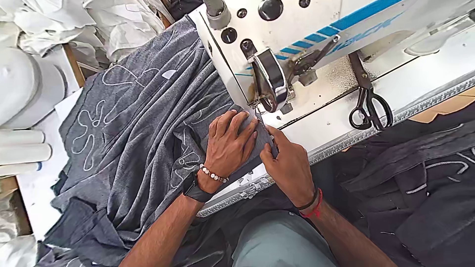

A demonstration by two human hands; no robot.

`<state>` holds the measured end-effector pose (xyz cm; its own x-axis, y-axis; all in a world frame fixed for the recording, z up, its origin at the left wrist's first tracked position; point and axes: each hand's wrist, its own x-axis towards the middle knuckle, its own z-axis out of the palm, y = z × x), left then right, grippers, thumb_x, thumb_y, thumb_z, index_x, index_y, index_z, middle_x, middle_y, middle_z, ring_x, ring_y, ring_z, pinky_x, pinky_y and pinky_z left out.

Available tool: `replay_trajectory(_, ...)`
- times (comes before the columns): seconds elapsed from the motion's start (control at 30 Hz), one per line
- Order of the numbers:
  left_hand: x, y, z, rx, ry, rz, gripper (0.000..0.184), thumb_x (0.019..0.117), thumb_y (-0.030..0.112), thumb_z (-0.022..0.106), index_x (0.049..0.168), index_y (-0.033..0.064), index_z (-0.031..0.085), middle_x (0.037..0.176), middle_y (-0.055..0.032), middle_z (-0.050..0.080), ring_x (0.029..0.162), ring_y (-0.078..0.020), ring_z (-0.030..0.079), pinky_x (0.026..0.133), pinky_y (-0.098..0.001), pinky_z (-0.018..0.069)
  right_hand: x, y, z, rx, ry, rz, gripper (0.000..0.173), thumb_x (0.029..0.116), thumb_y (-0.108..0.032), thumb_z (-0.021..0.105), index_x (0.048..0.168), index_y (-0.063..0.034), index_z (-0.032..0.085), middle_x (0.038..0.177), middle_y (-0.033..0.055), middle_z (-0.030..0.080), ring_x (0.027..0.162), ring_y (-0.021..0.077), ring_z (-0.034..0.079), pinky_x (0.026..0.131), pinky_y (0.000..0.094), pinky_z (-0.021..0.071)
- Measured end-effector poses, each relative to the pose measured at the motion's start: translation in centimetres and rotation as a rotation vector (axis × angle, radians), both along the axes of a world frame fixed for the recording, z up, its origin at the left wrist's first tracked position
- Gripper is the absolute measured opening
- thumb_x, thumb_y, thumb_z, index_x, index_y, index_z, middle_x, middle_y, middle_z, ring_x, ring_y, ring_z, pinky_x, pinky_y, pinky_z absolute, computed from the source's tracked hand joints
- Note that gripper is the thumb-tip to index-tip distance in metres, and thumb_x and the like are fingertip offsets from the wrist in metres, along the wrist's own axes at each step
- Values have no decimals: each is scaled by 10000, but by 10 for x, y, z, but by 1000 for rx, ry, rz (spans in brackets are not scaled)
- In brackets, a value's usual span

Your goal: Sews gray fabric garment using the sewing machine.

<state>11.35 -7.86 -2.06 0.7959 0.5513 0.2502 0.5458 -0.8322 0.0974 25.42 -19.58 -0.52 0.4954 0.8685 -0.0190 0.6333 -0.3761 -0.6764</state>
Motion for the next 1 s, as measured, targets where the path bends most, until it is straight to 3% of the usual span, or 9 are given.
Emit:
replay_trajectory(0.33, 2, 5, 3, 32, 1, -81, 321, 1035, 319, 506, 1212, 188, 741, 1362, -64, 624, 1309, -286, 515, 1107, -465, 363, 3, 41, -2, -27, -65, -63, 250, 908, -220, 660, 1139, -126, 662, 635, 8, 596, 545, 221, 598, 480, 426, 453)
replay_trajectory(0.43, 3, -5, 3, -72, -9, -22, 362, 1047, 295, 476, 1301, 169, 701, 1447, -61, 590, 1394, -265, 491, 1144, -447, 403, 6, 46, -2, -41, -76, -39, 328, 911, -252, 635, 1197, -95, 614, 613, 9, 555, 537, 228, 582, 475, 432, 446)
replay_trajectory(0.57, -11, 23, 1, -184, -8, -72, 406, 1044, 407, 460, 1390, 311, 651, 1527, -33, 529, 1470, -300, 389, 1163, -526, 351, 36, 52, 7, -79, 2, 153, 510, 956, -482, 602, 1224, -48, 610, 641, 41, 595, 565, 238, 615, 499, 462, 504)
replay_trajectory(0.63, -18, 39, 2, -167, 12, -142, 407, 1044, 441, 456, 1407, 376, 629, 1522, -10, 535, 1482, -296, 370, 1167, -541, 327, 54, 51, 21, -83, -179, 113, 405, 999, -476, 564, 888, -100, 668, 623, 88, 585, 559, 291, 613, 453, 472, 449)
replay_trajectory(0.67, -19, 43, 3, -149, 25, -162, 413, 1045, 444, 449, 1422, 400, 611, 1525, -8, 531, 1483, -298, 364, 1164, -548, 320, 60, 50, 28, -88, -297, 43, 411, 999, -410, 546, 720, -114, 605, 593, 103, 560, 538, 310, 599, 427, 466, 398)
replay_trajectory(0.73, -17, 41, 4, -107, 18, -211, 404, 1046, 407, 456, 1418, 399, 614, 1508, -34, 540, 1457, -308, 393, 1155, -549, 330, 64, 45, 33, -111, -399, -35, 483, 1017, -424, 516, 637, -127, 536, 594, 90, 547, 554, 304, 592, 441, 466, 375)
replay_trajectory(0.8, -11, 32, 8, -77, -14, -288, 382, 1048, 314, 474, 1381, 334, 661, 1481, -48, 571, 1429, -299, 444, 1178, -515, 342, 61, 35, 19, -33, -363, 0, 418, 999, -469, 578, 808, -111, 680, 741, 80, 629, 733, 305, 639, 583, 490, 484)
replay_trajectory(0.87, 0, 24, 13, -96, -53, -355, 345, 1026, 210, 494, 1284, 212, 723, 1391, -65, 636, 1394, -287, 499, 1182, -466, 383, 54, 27, -5, 40, -327, 11, 425, 950, -507, 647, 1010, -92, 713, 901, 98, 636, 896, 325, 614, 714, 503, 478)
replay_trajectory(1.0, 30, 12, 21, -48, -142, -246, 199, 1032, 166, 557, 1129, 111, 722, 1165, -70, 729, 1079, -220, 707, 862, -371, 591, 45, 19, -22, 112, -301, -90, 297, 945, -464, 671, 1023, -190, 753, 916, 12, 641, 913, 247, 585, 767, 453, 434)
